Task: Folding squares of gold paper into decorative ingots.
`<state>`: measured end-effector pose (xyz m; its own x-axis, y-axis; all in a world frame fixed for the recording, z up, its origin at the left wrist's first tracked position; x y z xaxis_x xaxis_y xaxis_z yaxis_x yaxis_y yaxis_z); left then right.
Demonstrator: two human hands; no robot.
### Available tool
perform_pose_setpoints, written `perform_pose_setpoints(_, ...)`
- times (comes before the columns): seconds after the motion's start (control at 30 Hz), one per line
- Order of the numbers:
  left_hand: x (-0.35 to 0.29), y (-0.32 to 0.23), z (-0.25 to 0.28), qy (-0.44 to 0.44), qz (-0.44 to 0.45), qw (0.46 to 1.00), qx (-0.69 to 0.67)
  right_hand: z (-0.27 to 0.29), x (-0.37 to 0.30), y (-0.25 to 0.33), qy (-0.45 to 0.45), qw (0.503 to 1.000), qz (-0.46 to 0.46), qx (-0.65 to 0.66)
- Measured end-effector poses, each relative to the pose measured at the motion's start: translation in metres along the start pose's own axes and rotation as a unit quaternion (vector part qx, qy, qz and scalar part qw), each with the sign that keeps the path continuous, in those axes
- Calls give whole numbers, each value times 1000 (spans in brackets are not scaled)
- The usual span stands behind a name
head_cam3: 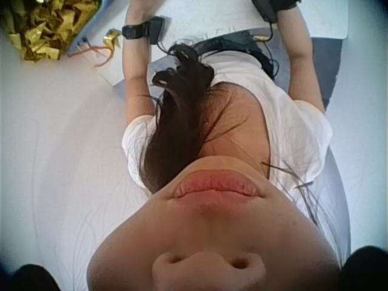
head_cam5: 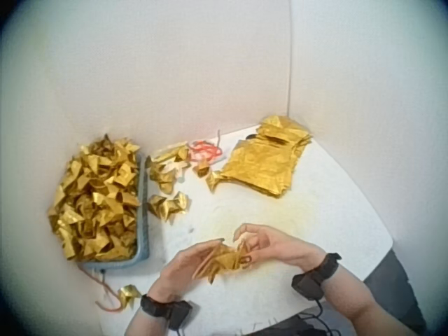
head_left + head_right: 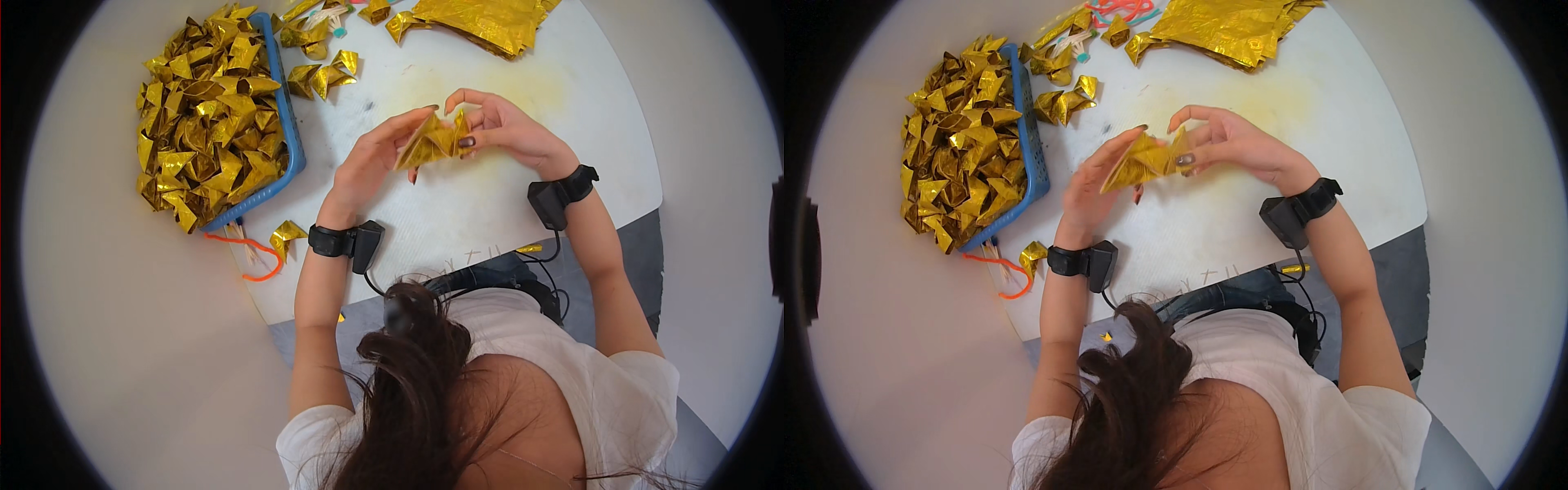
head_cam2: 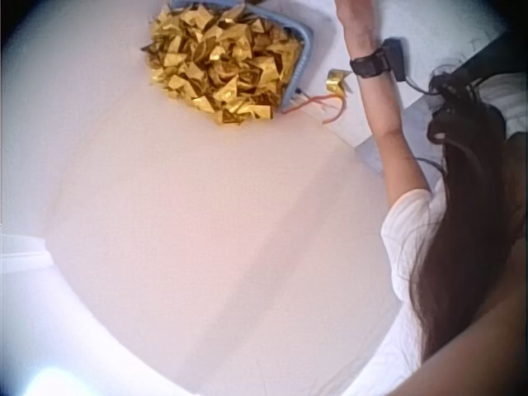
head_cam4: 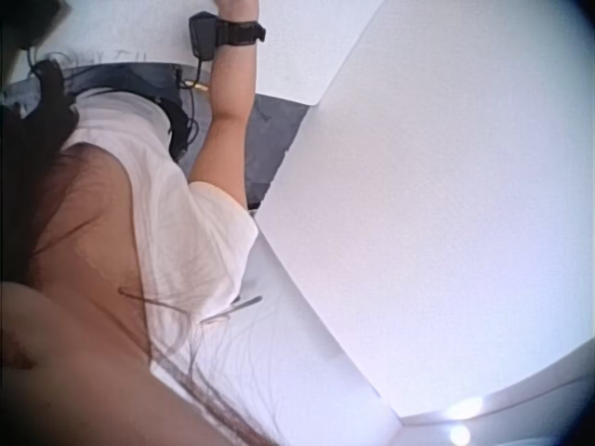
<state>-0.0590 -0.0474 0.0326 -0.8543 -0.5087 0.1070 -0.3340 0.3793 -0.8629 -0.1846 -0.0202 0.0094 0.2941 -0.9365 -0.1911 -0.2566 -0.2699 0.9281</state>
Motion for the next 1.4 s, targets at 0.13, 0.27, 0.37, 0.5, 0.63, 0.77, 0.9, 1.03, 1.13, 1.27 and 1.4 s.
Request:
perform_pose_setpoints(0.13, -1, 1, -21, 19, 13, 993, -111, -17, -4, -7, 91, 994, -16, 53)
perform_pose_setpoints(0.27, -3, 15, -12, -7, 22, 1000, 6, -23, -5, -11, 90, 993, -41, 58)
perform_pose_setpoints(0.37, -4, 20, -10, 99, -57, 990, 82, -30, -2, -16, 100, 992, -54, 54)
perform_pose_setpoints(0.5, 3, 17, 1, 9, -78, 996, 52, -15, 4, -17, 26, 997, -34, 65)
perform_pose_setpoints(0.63, 7, 20, 19, -175, 3, 984, -41, 5, 7, -9, -87, 996, 26, 23)
perform_pose_setpoints(0.77, 3, 33, 35, -224, 58, 970, -69, 6, 7, -1, -116, 991, 65, -22)
perform_pose_setpoints(0.9, 3, 34, 36, -214, 81, 967, -111, 4, 7, 2, -103, 990, 97, 5)
perform_pose_setpoints(1.03, 5, 31, 34, -196, 88, 973, -85, 0, 6, 4, -107, 990, 91, -4)
perform_pose_setpoints(1.13, 5, 30, 35, -197, 80, 977, -34, 3, 6, 5, -109, 988, 105, -35)
perform_pose_setpoints(1.27, 7, 20, 32, -231, 12, 967, 104, 12, 9, 0, -151, 980, 104, -79)
perform_pose_setpoints(1.4, 9, 13, 22, -263, -37, 962, 58, 23, 7, 3, -226, 965, 119, -64)
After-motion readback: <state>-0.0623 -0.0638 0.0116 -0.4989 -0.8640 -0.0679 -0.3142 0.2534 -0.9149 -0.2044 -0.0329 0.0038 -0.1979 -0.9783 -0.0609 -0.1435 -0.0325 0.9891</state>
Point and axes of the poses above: each hand's wrist, its own x-axis towards the middle knuckle, its own z-axis out of the back of the hand, y = z × x, the point moved 9 cm from there along x, towards the middle knuckle, and after that the axes turned 6 degrees about -y, right-handed, at the moved point
